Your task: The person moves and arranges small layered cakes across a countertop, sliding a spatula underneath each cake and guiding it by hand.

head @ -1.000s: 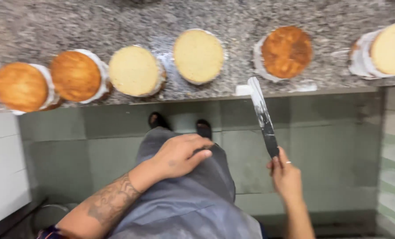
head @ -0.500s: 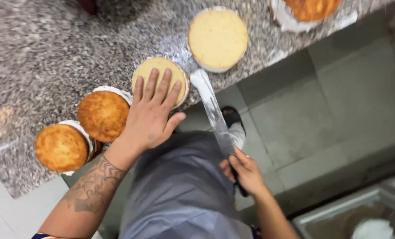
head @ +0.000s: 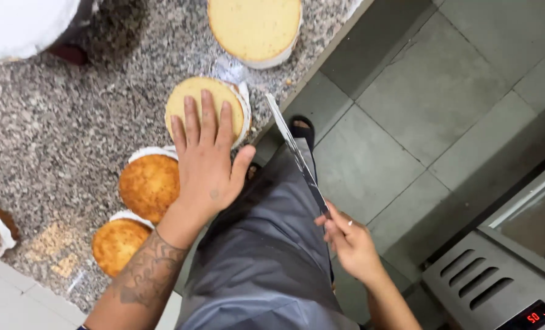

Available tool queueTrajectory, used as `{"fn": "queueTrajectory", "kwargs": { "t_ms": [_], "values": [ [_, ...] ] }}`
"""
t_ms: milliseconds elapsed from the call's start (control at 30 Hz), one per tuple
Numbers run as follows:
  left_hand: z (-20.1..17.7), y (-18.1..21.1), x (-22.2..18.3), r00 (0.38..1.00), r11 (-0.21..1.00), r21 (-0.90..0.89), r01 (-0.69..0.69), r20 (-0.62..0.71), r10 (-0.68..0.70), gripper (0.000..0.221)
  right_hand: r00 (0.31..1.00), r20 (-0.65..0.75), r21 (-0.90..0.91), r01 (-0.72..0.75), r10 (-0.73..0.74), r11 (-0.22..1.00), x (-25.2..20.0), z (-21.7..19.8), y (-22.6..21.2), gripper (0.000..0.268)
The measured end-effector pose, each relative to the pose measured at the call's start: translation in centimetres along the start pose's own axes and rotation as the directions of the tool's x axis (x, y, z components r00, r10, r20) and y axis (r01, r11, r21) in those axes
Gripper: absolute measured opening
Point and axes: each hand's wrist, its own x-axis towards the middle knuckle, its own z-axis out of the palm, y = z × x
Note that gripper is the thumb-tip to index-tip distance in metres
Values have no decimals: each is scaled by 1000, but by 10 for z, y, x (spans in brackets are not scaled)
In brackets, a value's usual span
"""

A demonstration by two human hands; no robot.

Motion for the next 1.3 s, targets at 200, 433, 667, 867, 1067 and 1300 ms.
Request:
{"fn": "queueTrajectory", "kwargs": {
  "t_ms": [200,433,667,867,1067,1300],
  "values": [
    [1,5,0,996,997,27,71,60,-73,81,976,195,-155,128,-97,980,29,-23,-67,46],
    [-5,18,-3,977,983,-34,178,125,-172,80,885,465,-367,193,0,910,123,-104,-112,52],
    [1,37,-3,932,942,-50,333,172,-320,80,727,684,-361,414,-65,836,177,-136,-174,57],
    [2,47,13,906,891,-163,423,66,-418,80,796,601,-599,390,71,699,193,-144,-186,57],
    [-6,54,6,918,893,-238,382,-16,-397,73,859,505,-565,399,-79,722,187,-170,-179,43],
    [-24,29,-103,908,925,-287,248,-264,-325,72,942,331,-584,154,60,797,106,-159,-102,27]
  ]
}}
